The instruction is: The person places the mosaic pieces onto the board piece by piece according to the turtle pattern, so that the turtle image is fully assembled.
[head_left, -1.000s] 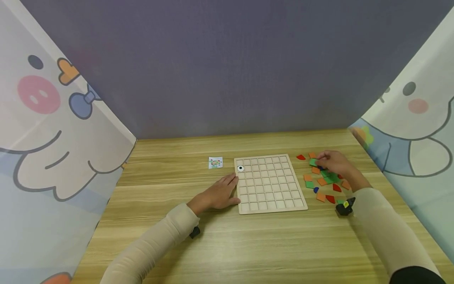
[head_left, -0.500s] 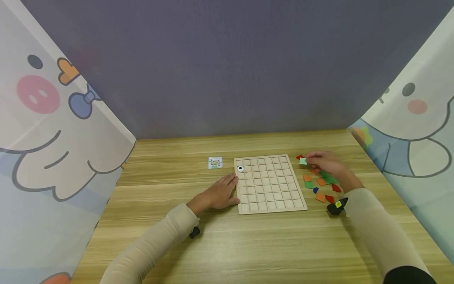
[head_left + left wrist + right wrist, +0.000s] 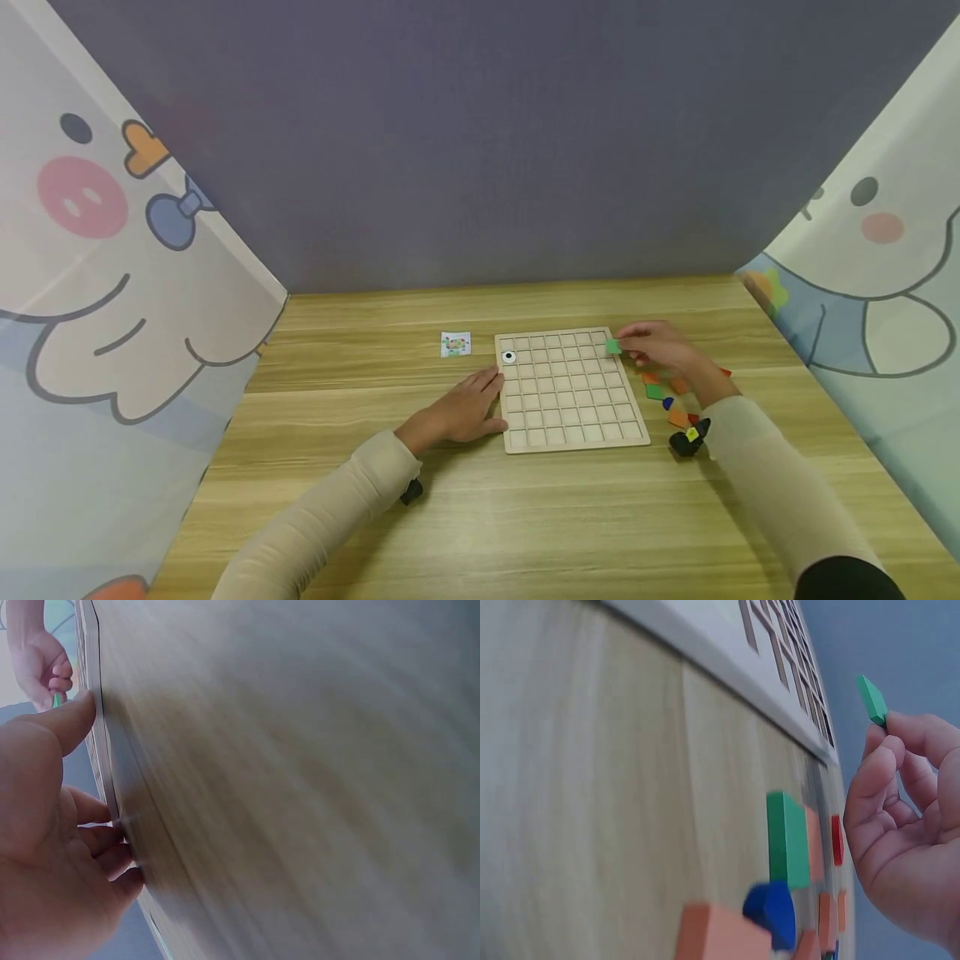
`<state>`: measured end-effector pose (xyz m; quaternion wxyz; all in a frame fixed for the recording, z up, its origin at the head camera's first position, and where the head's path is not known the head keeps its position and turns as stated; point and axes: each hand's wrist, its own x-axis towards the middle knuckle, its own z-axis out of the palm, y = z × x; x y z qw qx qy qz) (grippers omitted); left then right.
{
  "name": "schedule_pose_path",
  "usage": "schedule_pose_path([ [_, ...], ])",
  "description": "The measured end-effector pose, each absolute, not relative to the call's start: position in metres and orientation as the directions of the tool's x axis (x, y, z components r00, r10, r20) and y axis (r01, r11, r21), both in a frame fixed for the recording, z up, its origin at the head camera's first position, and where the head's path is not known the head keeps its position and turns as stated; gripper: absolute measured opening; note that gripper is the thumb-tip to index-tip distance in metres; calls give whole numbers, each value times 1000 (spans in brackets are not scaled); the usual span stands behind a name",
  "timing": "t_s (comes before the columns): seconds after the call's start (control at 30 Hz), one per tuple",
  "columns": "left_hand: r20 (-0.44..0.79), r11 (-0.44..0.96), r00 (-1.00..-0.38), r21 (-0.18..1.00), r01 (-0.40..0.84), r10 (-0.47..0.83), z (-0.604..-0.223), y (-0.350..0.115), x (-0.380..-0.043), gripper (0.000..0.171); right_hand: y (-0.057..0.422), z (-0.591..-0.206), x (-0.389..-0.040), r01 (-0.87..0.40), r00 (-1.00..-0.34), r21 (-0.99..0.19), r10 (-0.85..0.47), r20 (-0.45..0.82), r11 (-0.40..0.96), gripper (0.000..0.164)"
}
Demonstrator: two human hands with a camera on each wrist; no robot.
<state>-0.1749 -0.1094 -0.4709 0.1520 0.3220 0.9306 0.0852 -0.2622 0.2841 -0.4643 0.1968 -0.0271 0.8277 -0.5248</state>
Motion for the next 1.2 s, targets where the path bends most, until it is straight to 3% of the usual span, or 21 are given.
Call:
schedule_pose_path([
  [0.73, -223, 778, -748, 259, 573, 625, -471, -109, -174, 85, 200, -456, -259, 195, -863, -893, -362, -353, 406, 31],
  [1.2, -252, 795, -755, 246, 554, 605, -468, -107, -174, 87, 145, -459, -255, 154, -853, -867, -378, -359, 474, 23],
])
